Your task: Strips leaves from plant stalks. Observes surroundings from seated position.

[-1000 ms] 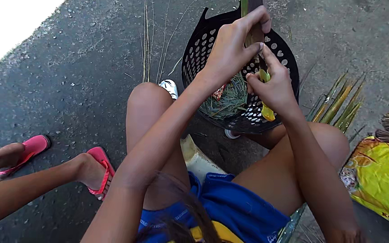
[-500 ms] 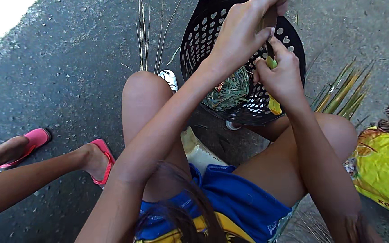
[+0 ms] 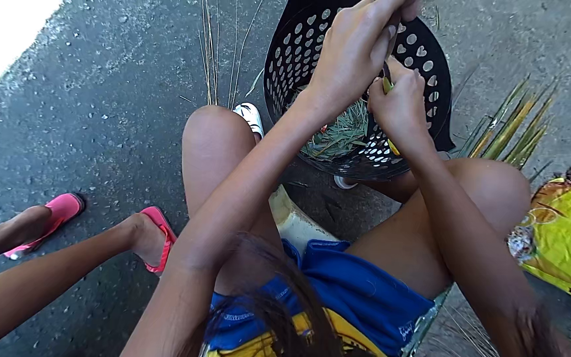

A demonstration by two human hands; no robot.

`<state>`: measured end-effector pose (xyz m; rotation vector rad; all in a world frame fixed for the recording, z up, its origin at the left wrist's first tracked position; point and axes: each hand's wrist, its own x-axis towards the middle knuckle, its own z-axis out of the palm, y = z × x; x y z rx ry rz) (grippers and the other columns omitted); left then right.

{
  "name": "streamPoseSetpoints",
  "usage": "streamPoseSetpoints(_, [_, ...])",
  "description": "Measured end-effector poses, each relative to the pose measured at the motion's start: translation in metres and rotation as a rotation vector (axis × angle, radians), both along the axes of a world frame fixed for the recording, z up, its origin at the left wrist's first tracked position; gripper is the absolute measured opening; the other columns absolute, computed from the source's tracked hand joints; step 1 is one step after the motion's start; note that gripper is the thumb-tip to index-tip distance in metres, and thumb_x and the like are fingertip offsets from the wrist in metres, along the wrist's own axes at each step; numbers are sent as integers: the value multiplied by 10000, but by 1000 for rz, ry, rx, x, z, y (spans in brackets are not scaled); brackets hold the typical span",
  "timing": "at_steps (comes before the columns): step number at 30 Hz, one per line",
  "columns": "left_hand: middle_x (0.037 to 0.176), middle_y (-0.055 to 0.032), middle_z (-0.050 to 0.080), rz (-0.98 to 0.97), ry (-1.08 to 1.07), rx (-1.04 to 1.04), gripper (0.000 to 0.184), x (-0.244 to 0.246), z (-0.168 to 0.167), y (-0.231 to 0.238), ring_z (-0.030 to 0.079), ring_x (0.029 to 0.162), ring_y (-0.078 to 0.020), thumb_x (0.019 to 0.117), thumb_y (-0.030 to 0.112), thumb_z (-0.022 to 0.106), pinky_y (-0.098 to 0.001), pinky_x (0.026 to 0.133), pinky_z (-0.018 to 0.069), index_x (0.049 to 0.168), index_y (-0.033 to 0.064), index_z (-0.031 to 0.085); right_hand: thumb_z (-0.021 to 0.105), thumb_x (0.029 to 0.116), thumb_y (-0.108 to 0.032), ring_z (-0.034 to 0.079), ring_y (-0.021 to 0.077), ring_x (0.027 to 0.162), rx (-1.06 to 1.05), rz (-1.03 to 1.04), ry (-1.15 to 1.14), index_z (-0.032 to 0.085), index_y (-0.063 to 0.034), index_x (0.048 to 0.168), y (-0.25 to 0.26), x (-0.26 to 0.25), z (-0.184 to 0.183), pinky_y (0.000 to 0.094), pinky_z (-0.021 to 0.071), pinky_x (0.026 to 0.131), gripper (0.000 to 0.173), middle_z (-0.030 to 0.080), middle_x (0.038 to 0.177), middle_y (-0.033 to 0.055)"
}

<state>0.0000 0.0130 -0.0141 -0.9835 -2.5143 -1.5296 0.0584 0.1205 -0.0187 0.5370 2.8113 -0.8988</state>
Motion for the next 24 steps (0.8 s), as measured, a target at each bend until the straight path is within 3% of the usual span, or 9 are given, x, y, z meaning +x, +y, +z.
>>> streamPoseSetpoints(4, [1044,-159,719,37,-48,37,269,0,-2,-3,665,965,-173,969,-55,473,-299,865,480,1137,-60,683,411,1031,-17,654,398,964,4,4,44,533,25,1449,-3,-3,-7,509,474,853,438,685,1089,292])
streamPoseSetpoints(7, [1043,-170,717,48,-75,49,262,1,-5,-4,669,959,-185,965,-67,472,-308,858,489,1118,-63,685,420,1031,-20,656,398,976,-39,3,63,609,27,1366,-3,-4,-14,526,472,855,388,688,1084,288])
streamPoseSetpoints(9, [1018,-179,713,50,-75,57,245,1,-8,-4,669,938,-192,952,-79,476,-314,840,490,1084,-73,682,428,1036,-23,650,331,902,-101,1,42,636,24,1327,-2,-6,-18,487,478,823,360,691,1037,253])
streamPoseSetpoints(12, [986,-178,708,51,-60,63,231,0,-12,-5,662,911,-192,938,-91,484,-318,814,485,1055,-83,682,440,1037,-15,545,174,739,-223,-16,-52,647,4,1295,-1,-9,-19,369,446,726,331,647,888,129])
streamPoseSetpoints(14, [991,-177,705,41,-67,41,227,0,-9,-7,656,914,-189,945,-89,483,-317,812,479,1065,-83,674,446,1032,-1,507,139,708,-247,-21,-65,636,-7,1305,-2,-8,-16,335,426,698,333,618,855,95])
streamPoseSetpoints(17, [974,-174,697,42,-53,30,223,1,-7,-7,649,894,-172,942,-86,482,-297,791,476,1062,-84,670,435,1020,16,609,261,865,-195,-9,-30,603,11,1368,-4,-5,-10,432,465,803,386,675,1053,220])
streamPoseSetpoints(20, [918,-162,686,49,-51,14,197,4,-7,-2,635,839,-169,943,-78,485,-302,757,466,1038,-82,658,419,1022,13,643,367,1002,-106,-11,0,611,14,1365,-3,-1,-10,508,463,873,393,679,1128,273])
streamPoseSetpoints(22, [904,-170,678,20,-71,17,186,6,-8,3,635,830,-178,944,-85,481,-308,751,470,1036,-96,642,429,1030,-6,640,411,1050,-54,-34,0,628,33,1323,-3,1,-8,545,456,890,356,672,1123,295])
streamPoseSetpoints(24, [914,-152,661,-3,-118,31,174,5,-6,6,614,836,-146,960,-77,476,-282,757,465,1052,-98,623,426,1035,-21,642,404,1012,-19,-55,25,642,42,1281,-3,1,-7,536,456,861,333,673,1079,292])
